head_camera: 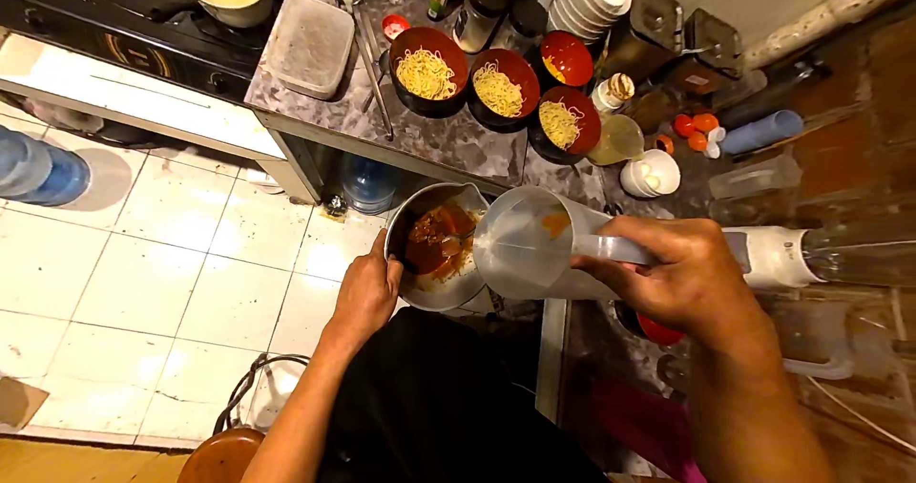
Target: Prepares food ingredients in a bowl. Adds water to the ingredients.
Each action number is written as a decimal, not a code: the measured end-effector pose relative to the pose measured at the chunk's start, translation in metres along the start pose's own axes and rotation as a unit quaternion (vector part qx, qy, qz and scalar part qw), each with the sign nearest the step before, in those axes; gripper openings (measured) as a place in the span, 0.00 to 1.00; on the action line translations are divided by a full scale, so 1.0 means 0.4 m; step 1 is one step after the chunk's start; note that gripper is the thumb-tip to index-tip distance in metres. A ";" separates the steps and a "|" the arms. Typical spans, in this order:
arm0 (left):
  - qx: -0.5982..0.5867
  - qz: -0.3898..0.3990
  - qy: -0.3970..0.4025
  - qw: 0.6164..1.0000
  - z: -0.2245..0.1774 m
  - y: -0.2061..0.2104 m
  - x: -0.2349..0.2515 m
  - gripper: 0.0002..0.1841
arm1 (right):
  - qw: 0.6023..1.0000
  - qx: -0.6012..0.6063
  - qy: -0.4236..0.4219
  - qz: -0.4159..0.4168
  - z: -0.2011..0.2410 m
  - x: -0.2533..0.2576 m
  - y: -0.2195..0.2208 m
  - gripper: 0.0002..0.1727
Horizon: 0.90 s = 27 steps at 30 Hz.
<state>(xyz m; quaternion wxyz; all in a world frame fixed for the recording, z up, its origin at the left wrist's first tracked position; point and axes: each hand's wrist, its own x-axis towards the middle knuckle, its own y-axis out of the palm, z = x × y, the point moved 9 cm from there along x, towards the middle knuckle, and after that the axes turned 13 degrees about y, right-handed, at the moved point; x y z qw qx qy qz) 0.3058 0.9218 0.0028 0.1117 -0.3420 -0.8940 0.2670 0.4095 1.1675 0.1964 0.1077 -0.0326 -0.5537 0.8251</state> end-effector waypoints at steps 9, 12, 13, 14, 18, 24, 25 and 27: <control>0.000 0.007 -0.003 1.000 -0.002 -0.001 0.005 0.23 | 1.000 -0.004 0.003 0.003 0.000 0.007 0.001 0.27; 0.002 -0.002 0.006 1.000 0.000 -0.002 0.005 0.24 | 1.000 -0.008 0.002 0.007 0.001 0.010 0.003 0.26; 0.004 -0.003 0.006 1.000 0.001 -0.002 0.006 0.24 | 1.000 -0.009 0.001 0.007 0.001 0.011 0.003 0.26; 0.005 -0.002 0.005 1.000 0.002 -0.002 0.007 0.24 | 1.000 -0.009 0.001 0.007 0.001 0.013 0.003 0.26; 0.002 0.000 0.006 1.000 0.003 -0.001 0.010 0.24 | 1.000 -0.012 -0.003 0.007 0.004 0.016 0.003 0.27; -0.001 0.000 0.006 1.000 0.001 -0.005 0.012 0.23 | 1.000 -0.009 -0.009 0.009 0.008 0.022 0.005 0.26; 0.000 0.000 0.005 1.000 0.002 -0.005 0.013 0.23 | 1.000 -0.009 -0.009 0.011 0.009 0.023 0.005 0.26; 0.001 0.002 0.002 1.000 0.003 -0.006 0.014 0.23 | 1.000 -0.013 -0.008 0.012 0.010 0.025 0.005 0.26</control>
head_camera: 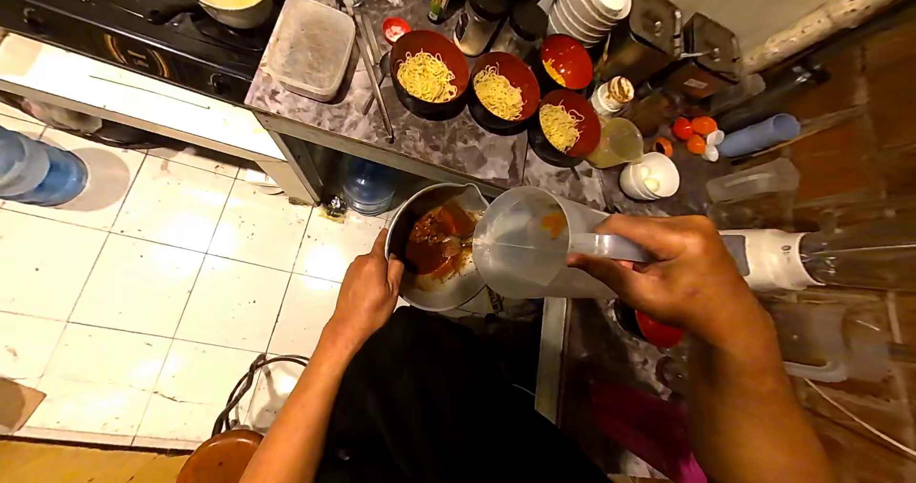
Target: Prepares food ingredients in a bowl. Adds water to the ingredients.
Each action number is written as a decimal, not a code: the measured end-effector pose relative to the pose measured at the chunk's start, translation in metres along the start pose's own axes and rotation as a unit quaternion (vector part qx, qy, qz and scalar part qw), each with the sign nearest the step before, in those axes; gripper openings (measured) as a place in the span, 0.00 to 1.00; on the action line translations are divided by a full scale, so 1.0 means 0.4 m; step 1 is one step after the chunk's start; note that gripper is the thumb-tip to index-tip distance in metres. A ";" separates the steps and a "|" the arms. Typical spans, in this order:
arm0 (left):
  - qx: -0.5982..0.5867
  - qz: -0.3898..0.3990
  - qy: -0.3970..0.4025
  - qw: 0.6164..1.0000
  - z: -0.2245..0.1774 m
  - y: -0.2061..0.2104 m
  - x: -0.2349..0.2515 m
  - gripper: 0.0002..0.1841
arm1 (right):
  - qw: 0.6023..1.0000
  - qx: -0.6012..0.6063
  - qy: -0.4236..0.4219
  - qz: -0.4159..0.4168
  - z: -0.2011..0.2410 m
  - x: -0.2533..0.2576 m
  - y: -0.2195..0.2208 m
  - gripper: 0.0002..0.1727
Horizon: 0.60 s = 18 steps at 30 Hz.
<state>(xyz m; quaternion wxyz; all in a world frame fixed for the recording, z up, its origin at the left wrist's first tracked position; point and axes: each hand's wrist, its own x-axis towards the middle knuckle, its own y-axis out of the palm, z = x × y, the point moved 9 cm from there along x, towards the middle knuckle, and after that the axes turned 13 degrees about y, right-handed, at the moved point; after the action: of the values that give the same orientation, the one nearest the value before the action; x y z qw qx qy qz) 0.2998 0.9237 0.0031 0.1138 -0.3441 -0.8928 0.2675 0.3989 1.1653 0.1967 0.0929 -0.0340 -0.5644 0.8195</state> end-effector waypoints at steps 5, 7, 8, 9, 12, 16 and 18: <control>-0.002 0.002 -0.005 1.000 0.002 -0.001 0.002 0.23 | 1.000 0.004 0.004 0.001 -0.004 0.003 -0.001 0.25; -0.004 0.004 -0.007 1.000 0.003 -0.001 0.003 0.23 | 1.000 0.009 0.006 -0.001 -0.006 0.003 -0.003 0.25; -0.004 0.005 -0.010 1.000 0.004 -0.001 0.004 0.24 | 1.000 0.012 0.007 -0.002 -0.007 0.003 -0.005 0.25; -0.006 0.006 -0.012 1.000 0.005 0.000 0.004 0.24 | 1.000 0.017 0.008 -0.004 -0.008 0.003 -0.006 0.24; -0.012 0.009 -0.017 1.000 0.009 0.001 0.006 0.25 | 1.000 0.025 0.011 -0.008 -0.011 0.004 -0.011 0.24; -0.010 0.009 -0.012 1.000 0.011 0.001 0.009 0.24 | 1.000 0.018 0.015 -0.013 -0.019 0.002 -0.012 0.26; -0.009 0.013 -0.014 1.000 0.011 0.003 0.012 0.24 | 0.999 0.026 0.016 -0.015 -0.024 0.000 -0.016 0.25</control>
<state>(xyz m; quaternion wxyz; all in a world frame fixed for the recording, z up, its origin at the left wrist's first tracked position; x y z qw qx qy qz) 0.2952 0.9258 -0.0011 0.0942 -0.3528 -0.8923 0.2655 0.4011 1.1764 0.1992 0.1151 -0.0367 -0.5421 0.8316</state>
